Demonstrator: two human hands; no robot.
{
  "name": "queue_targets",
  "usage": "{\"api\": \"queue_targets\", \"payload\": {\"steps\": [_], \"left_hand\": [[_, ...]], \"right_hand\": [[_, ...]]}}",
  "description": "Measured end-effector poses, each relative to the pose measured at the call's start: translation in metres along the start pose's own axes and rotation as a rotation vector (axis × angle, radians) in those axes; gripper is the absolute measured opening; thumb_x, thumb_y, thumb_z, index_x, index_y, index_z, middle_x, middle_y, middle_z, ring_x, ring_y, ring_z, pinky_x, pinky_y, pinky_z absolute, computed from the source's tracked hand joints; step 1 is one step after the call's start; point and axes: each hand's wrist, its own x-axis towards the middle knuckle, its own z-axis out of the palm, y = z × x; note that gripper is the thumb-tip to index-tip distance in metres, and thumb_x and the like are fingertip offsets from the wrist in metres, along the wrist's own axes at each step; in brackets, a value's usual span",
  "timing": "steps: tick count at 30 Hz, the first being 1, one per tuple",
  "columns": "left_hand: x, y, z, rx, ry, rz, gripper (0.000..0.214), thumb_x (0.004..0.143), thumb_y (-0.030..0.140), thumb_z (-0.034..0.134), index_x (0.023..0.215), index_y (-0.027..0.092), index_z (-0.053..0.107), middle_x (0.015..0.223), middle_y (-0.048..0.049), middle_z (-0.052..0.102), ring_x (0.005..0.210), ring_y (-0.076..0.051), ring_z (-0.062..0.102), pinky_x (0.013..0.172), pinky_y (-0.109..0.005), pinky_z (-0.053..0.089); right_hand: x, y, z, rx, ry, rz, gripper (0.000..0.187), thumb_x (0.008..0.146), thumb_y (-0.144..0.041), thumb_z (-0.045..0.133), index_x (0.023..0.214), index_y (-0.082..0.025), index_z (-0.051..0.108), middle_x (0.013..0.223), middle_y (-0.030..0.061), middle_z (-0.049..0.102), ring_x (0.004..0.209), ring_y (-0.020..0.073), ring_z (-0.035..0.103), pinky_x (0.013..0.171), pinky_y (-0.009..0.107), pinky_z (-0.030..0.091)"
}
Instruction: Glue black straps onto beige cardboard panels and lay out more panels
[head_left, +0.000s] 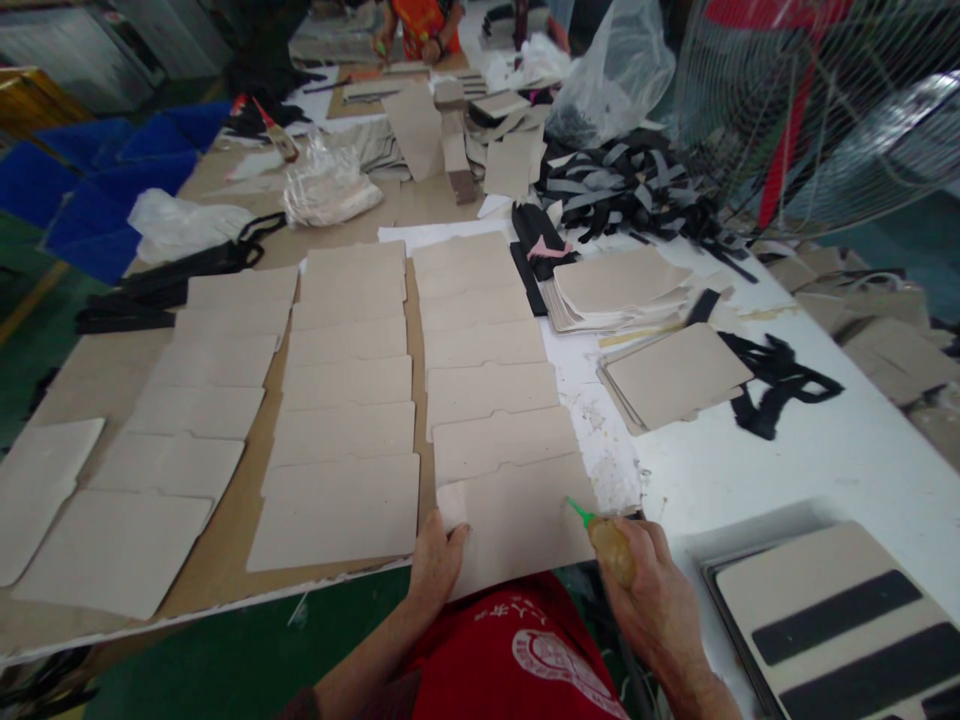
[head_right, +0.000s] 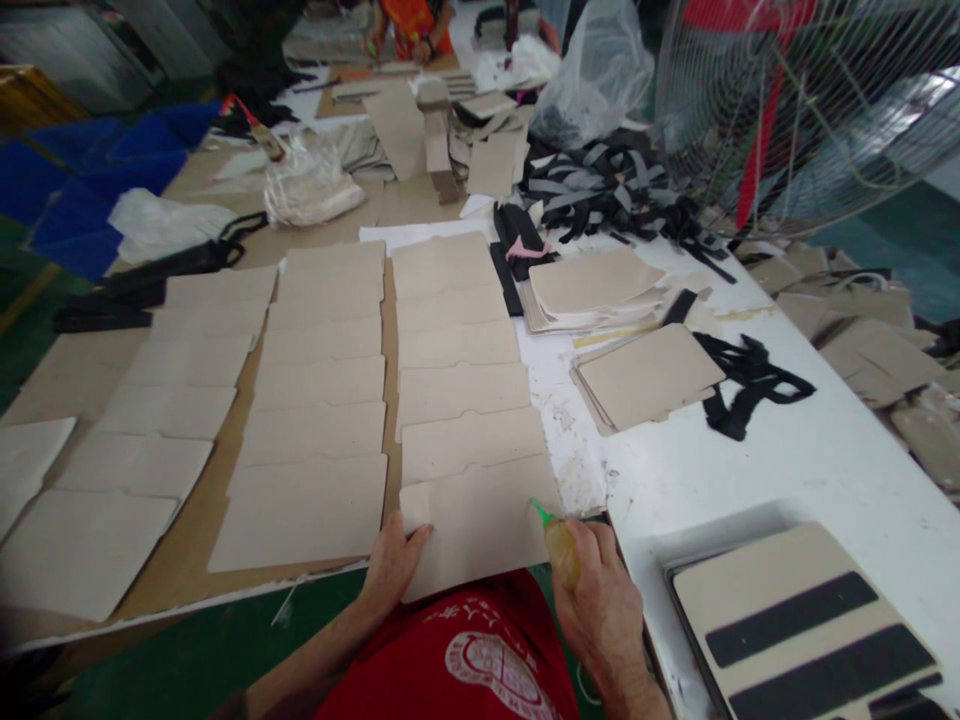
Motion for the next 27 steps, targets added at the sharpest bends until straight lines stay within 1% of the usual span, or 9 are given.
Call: {"api": "queue_targets", "payload": {"steps": [4, 6, 8, 10, 13, 15, 19, 22, 27], "left_hand": [[-0.001, 0.001, -0.003, 0.006, -0.027, -0.001, 0.016, 0.088, 0.028, 0.051, 0.097, 0.015, 0.056, 0.091, -0.0111, 0.067, 0.091, -0.025, 0.064, 0.082, -0.034, 0.045], [-0.001, 0.001, -0.004, 0.006, -0.035, -0.006, 0.018, 0.091, 0.030, 0.045, 0.096, 0.015, 0.056, 0.091, -0.0115, 0.068, 0.090, -0.024, 0.064, 0.080, -0.033, 0.045], [-0.002, 0.002, -0.004, 0.007, -0.039, -0.014, 0.021, 0.093, 0.031, 0.041, 0.094, 0.016, 0.056, 0.091, -0.0109, 0.068, 0.088, -0.023, 0.064, 0.079, -0.032, 0.045], [-0.002, 0.002, -0.003, 0.010, -0.037, -0.024, 0.021, 0.094, 0.031, 0.040, 0.094, 0.016, 0.055, 0.091, -0.0104, 0.068, 0.088, -0.022, 0.064, 0.079, -0.031, 0.044], [-0.001, 0.001, -0.001, 0.018, -0.037, -0.034, 0.022, 0.094, 0.031, 0.040, 0.094, 0.016, 0.055, 0.093, -0.0111, 0.068, 0.091, -0.022, 0.064, 0.079, -0.030, 0.043], [-0.001, 0.001, 0.000, 0.021, -0.043, -0.034, 0.023, 0.094, 0.033, 0.040, 0.095, 0.016, 0.056, 0.093, -0.0116, 0.068, 0.092, -0.023, 0.064, 0.079, -0.030, 0.043], [-0.001, 0.001, -0.001, 0.023, -0.056, -0.027, 0.026, 0.094, 0.034, 0.041, 0.098, 0.015, 0.057, 0.094, -0.0126, 0.070, 0.090, -0.024, 0.065, 0.079, -0.031, 0.043], [-0.001, 0.003, -0.002, 0.023, -0.061, -0.030, 0.027, 0.094, 0.034, 0.040, 0.098, 0.015, 0.059, 0.094, -0.0135, 0.071, 0.090, -0.024, 0.066, 0.077, -0.031, 0.043], [-0.003, 0.008, -0.005, 0.041, -0.063, -0.049, 0.029, 0.094, 0.035, 0.039, 0.099, 0.014, 0.060, 0.094, -0.0139, 0.071, 0.090, -0.024, 0.066, 0.077, -0.031, 0.043]], "right_hand": [[0.002, 0.001, -0.004, 0.178, 0.077, 0.114, 0.037, 0.086, -0.046, 0.055, 0.115, -0.024, 0.051, 0.107, 0.0064, 0.060, 0.088, 0.0232, 0.063, 0.073, 0.038, 0.055], [0.003, -0.005, -0.003, 0.273, 0.078, 0.129, 0.040, 0.084, -0.049, 0.057, 0.114, -0.023, 0.053, 0.105, 0.0057, 0.061, 0.092, 0.0231, 0.063, 0.079, 0.038, 0.054], [0.004, -0.017, 0.002, 0.348, 0.040, 0.081, 0.038, 0.084, -0.046, 0.058, 0.114, -0.023, 0.053, 0.105, 0.0056, 0.061, 0.096, 0.0225, 0.062, 0.083, 0.038, 0.054], [0.004, -0.032, 0.008, 0.380, -0.024, -0.006, 0.033, 0.085, -0.040, 0.058, 0.114, -0.023, 0.053, 0.106, 0.0059, 0.061, 0.096, 0.0218, 0.063, 0.084, 0.037, 0.054], [0.003, -0.052, 0.018, 0.377, -0.120, -0.139, 0.029, 0.087, -0.032, 0.055, 0.115, -0.023, 0.052, 0.104, 0.0064, 0.062, 0.089, 0.0197, 0.066, 0.079, 0.033, 0.055], [0.003, -0.061, 0.025, 0.367, -0.150, -0.203, 0.030, 0.087, -0.028, 0.055, 0.116, -0.023, 0.051, 0.104, 0.0066, 0.062, 0.085, 0.0186, 0.067, 0.075, 0.030, 0.056], [0.003, -0.067, 0.036, 0.321, -0.171, -0.285, 0.033, 0.085, -0.024, 0.055, 0.118, -0.022, 0.050, 0.104, 0.0073, 0.061, 0.082, 0.0182, 0.067, 0.071, 0.028, 0.057], [0.005, -0.068, 0.042, 0.289, -0.180, -0.308, 0.032, 0.085, -0.024, 0.054, 0.116, -0.021, 0.050, 0.103, 0.0074, 0.060, 0.079, 0.0181, 0.067, 0.068, 0.028, 0.057], [0.009, -0.074, 0.047, 0.238, -0.218, -0.331, 0.029, 0.085, -0.023, 0.052, 0.114, -0.021, 0.050, 0.104, 0.0083, 0.060, 0.080, 0.0196, 0.067, 0.068, 0.030, 0.057]]}}
